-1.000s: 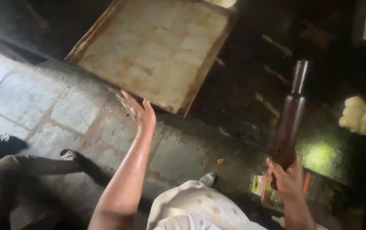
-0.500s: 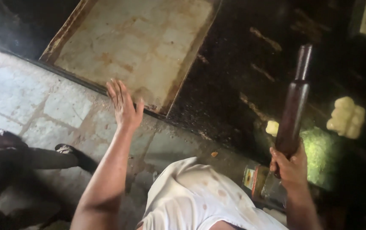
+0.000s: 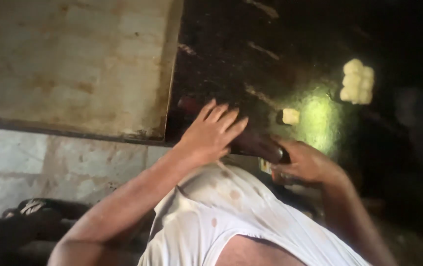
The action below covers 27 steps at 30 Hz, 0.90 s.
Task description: The recorder is flattening and shaping small pieces of dough with a rolling pin and placing them on a baking tray.
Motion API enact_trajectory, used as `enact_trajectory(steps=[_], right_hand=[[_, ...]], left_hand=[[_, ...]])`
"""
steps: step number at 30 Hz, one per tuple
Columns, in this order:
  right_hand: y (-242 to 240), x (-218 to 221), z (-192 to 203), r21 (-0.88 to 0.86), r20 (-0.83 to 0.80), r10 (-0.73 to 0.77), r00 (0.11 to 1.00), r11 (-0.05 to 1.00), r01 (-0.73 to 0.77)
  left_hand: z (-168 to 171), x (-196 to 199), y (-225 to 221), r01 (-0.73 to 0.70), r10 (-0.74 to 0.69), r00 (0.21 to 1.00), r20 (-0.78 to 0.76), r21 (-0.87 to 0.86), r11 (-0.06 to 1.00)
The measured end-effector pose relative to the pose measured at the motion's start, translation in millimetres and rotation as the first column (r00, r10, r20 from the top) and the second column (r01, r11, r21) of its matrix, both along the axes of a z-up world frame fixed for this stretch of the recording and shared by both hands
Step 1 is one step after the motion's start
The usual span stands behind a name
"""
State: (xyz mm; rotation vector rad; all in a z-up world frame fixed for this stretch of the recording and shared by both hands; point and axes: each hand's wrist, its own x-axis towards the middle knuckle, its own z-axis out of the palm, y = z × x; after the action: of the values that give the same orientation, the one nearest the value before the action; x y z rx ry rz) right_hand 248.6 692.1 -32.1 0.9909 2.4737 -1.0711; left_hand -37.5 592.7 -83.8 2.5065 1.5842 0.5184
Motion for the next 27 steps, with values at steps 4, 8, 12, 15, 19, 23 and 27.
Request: enact_trajectory(steps=[4, 8, 12, 15, 19, 23, 27], right_hand=[[6.3, 11.2, -2.7, -0.037, 0.270, -0.081, 0.959, 0.995, 0.094], [24.5, 37.5, -16.0, 0.404, -0.269, -0.407, 0.873, 0.775, 0.486], [29.6, 18.0, -19.8, 0.730, -0.318, 0.048, 0.947, 0.649, 0.212], [36.3, -0.6, -43.1, 0.597, -0.150, -0.259, 0.954, 0.745, 0.296], [20.6, 9.0, -44.6, 0.403, -0.366, -0.367, 0.855, 0.766, 0.501], [4.6, 13.8, -80.5, 0.729, -0.257, -0.136, 0.957, 0.622, 0.285], [-13.1, 14.7, -54.1, 0.638, -0.252, -0.195, 0.948, 0.703, 0.315]], left_hand=[[9.8, -3.8, -8.0, 0.087, -0.120, 0.990, -0.078, -0.336, 0.938], [14.2, -30.8, -30.6, -0.031, 0.025, 0.999, -0.028, -0.219, 0.975], [-6.2, -64.7, -42.8, -0.225, 0.232, 0.969, 0.085, -0.087, 0.971], [6.2, -82.9, -47.2, -0.394, 0.402, 0.876, 0.266, -0.085, 0.915], [12.1, -87.9, -52.1, -0.510, 0.467, 0.804, 0.368, 0.021, 0.860], [6.7, -76.0, -50.4, -0.611, 0.515, 0.722, 0.462, 0.076, 0.788], [11.3, -60.7, -43.8, -0.670, 0.570, 0.689, 0.449, 0.093, 0.736]])
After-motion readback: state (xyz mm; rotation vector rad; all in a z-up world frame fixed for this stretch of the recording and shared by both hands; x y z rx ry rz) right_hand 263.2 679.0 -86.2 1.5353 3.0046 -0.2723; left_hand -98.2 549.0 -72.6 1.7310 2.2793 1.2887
